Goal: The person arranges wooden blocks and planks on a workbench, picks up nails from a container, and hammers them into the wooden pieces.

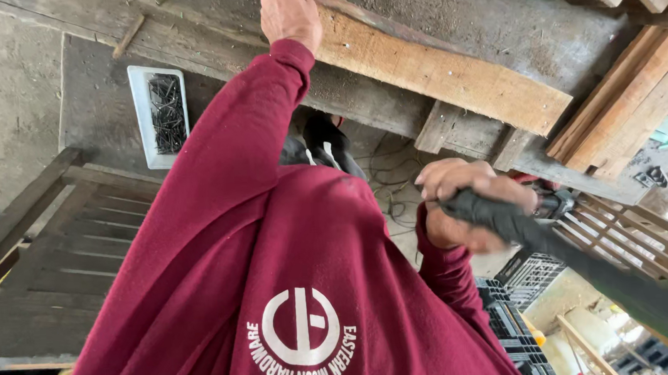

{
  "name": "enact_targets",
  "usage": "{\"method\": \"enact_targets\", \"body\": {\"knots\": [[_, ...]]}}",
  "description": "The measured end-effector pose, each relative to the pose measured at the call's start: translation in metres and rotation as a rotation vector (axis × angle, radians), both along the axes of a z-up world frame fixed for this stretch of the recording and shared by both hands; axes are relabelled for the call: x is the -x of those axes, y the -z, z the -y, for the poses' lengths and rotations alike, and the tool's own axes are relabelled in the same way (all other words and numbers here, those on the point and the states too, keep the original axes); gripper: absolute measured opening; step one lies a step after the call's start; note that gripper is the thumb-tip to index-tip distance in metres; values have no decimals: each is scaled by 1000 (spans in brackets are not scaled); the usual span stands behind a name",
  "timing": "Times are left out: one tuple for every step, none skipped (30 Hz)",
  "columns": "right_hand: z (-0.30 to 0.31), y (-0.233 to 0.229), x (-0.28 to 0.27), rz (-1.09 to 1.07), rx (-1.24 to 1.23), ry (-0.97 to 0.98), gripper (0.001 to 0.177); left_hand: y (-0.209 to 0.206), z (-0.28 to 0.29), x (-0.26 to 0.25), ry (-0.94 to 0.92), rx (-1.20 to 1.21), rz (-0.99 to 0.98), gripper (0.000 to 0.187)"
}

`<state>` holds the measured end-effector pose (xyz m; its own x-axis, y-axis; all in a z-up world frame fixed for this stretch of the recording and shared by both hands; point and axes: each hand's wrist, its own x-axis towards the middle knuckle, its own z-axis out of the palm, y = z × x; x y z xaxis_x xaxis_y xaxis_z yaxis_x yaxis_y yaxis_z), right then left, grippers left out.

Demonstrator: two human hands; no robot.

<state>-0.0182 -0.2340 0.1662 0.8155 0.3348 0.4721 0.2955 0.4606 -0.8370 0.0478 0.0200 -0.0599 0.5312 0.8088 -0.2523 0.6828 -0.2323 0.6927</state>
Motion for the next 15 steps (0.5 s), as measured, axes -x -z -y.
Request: {"method": "enact_targets", "body": {"knots": [[0, 6, 3, 47, 5, 7, 48, 0, 2, 2, -16, 73, 4, 27], [3, 13, 5, 99, 7, 10, 45, 0, 0, 1, -35, 142, 12, 28], [8, 20, 17, -72, 532, 23, 36, 0, -1, 1, -53, 212, 20, 29], [12, 28, 30, -253, 1054, 46, 28, 0, -1, 3, -46, 168, 15, 28], [9, 42, 34, -489, 1202, -17, 29, 0, -3, 6, -38, 125, 10, 28], [3, 54, 27, -711, 1338, -93, 31, 0, -5, 0, -42, 77, 18, 27], [6, 50, 22, -624, 1287, -23, 27, 0, -2, -7, -43, 70, 34, 27], [6, 36, 26, -558, 1231, 31, 23, 0, 1, -3, -44, 60, 27, 26], [4, 20, 26, -491, 1173, 84, 20, 1, 1, 1, -44, 49, 19, 25], [2, 3, 29, -670, 901, 132, 18, 3, 9, 1, -35, 60, 16, 25], [-2, -12, 33, -826, 616, 180, 18, 7, 13, 3, -26, 71, 13, 25], [-12, -22, 27, -684, 464, 148, 22, 10, 3, 3, -46, 59, 14, 26], [-21, -29, 24, -542, 312, 116, 26, 14, -7, -2, -50, 107, -9, 26], [-22, -34, 27, -412, 173, 102, 30, 18, -7, -4, -38, 169, -44, 26], [-21, -33, 30, -335, 293, 59, 30, 22, -5, -3, -25, 232, -80, 27]]}}
